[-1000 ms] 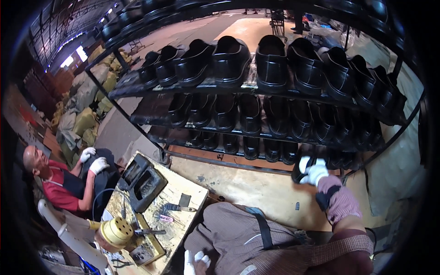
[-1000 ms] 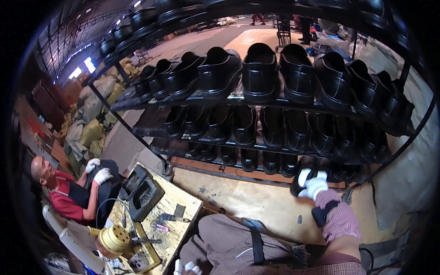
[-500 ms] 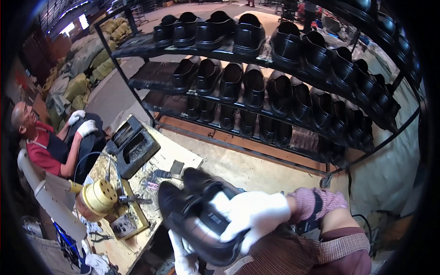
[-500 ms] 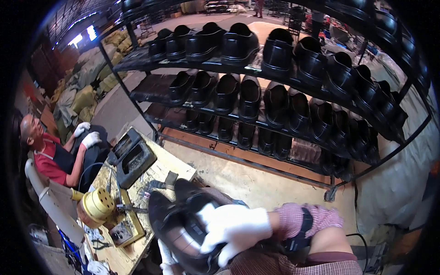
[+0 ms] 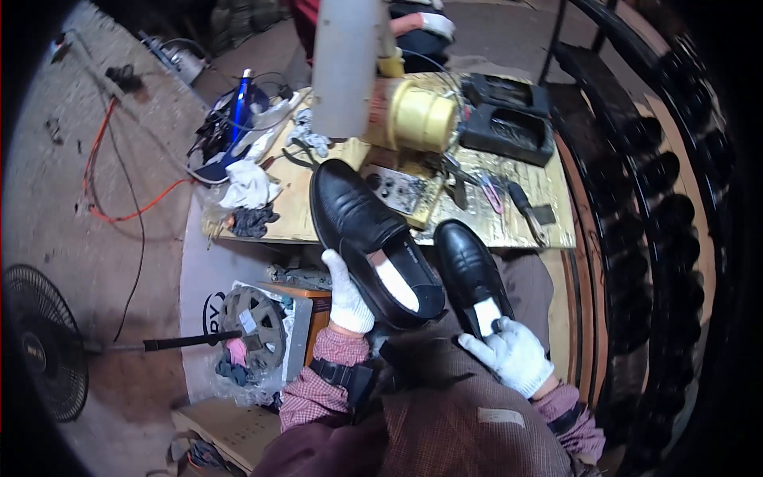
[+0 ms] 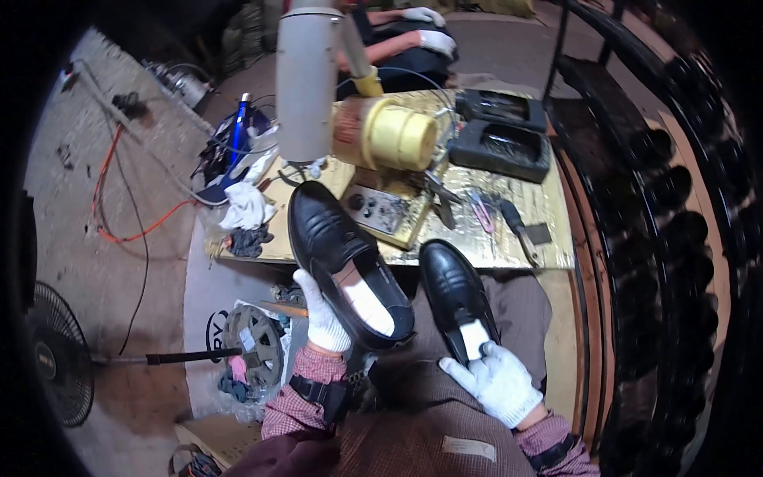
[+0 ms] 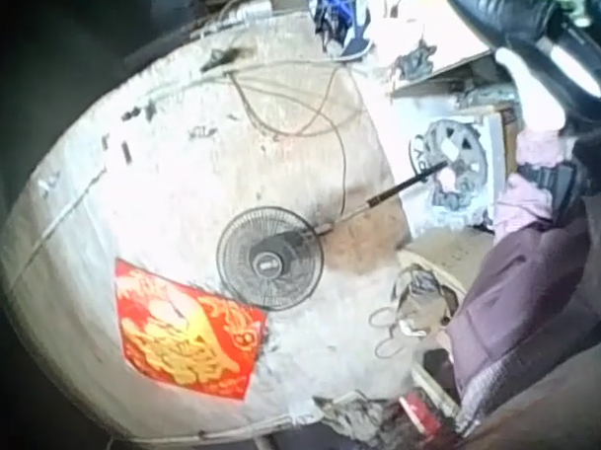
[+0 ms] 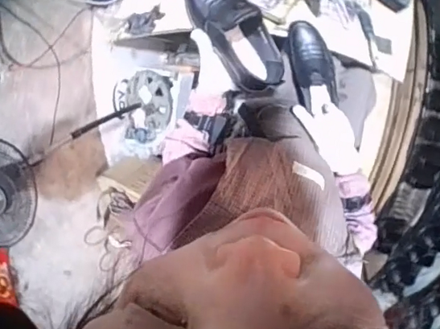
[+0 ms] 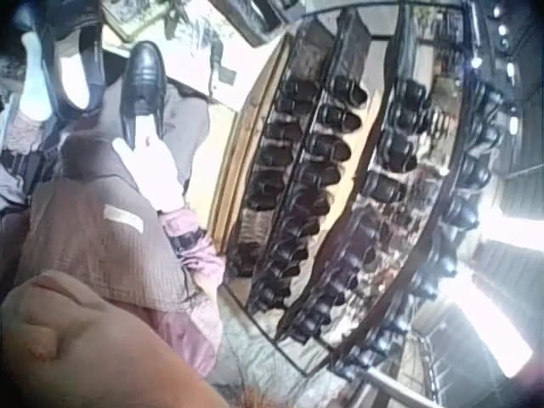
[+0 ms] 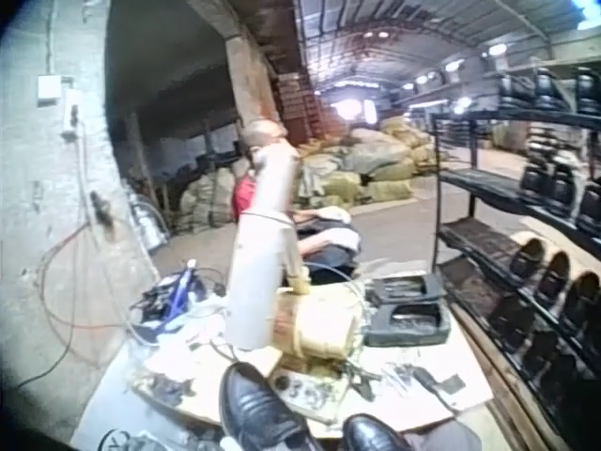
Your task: Polishing black leather shoes by hand and placing them on a rack.
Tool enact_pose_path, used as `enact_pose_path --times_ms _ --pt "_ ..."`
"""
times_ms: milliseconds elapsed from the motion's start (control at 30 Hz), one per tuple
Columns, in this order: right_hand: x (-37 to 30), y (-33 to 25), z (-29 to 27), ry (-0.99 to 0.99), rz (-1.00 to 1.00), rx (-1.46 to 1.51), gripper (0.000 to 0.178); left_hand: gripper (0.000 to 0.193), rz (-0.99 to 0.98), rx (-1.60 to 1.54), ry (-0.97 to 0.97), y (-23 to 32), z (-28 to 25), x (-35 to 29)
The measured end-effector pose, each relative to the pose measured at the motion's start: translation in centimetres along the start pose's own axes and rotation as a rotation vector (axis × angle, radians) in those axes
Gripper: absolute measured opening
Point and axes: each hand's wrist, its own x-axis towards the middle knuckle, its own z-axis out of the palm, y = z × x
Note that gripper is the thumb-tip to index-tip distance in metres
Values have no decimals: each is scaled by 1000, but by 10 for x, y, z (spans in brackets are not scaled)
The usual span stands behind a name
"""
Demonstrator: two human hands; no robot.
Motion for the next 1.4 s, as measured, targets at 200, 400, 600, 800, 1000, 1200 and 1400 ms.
enact_pose_path --times_ms 200,400,600,800,1000,1200,1400 --pt "18 10 -31 246 198 235 56 99 69 23 16 27 10 54" --pt "8 16 -29 344 378 123 55 102 88 21 -156 37 2 77" --pt "-5 12 6 170 683 291 85 101 52 -246 -193 36 5 69" --pt "-15 15 27 -76 880 443 86 57 155 183 108 15 11 47" --pt "-20 30 22 250 1046 777 61 105 8 -158 -3 14 -4 61" --pt "-10 29 1 78 886 515 59 117 64 36 44 15 -4 67" --pt "26 105 -3 412 790 162 49 108 -273 -241 -245 2 -2 41"
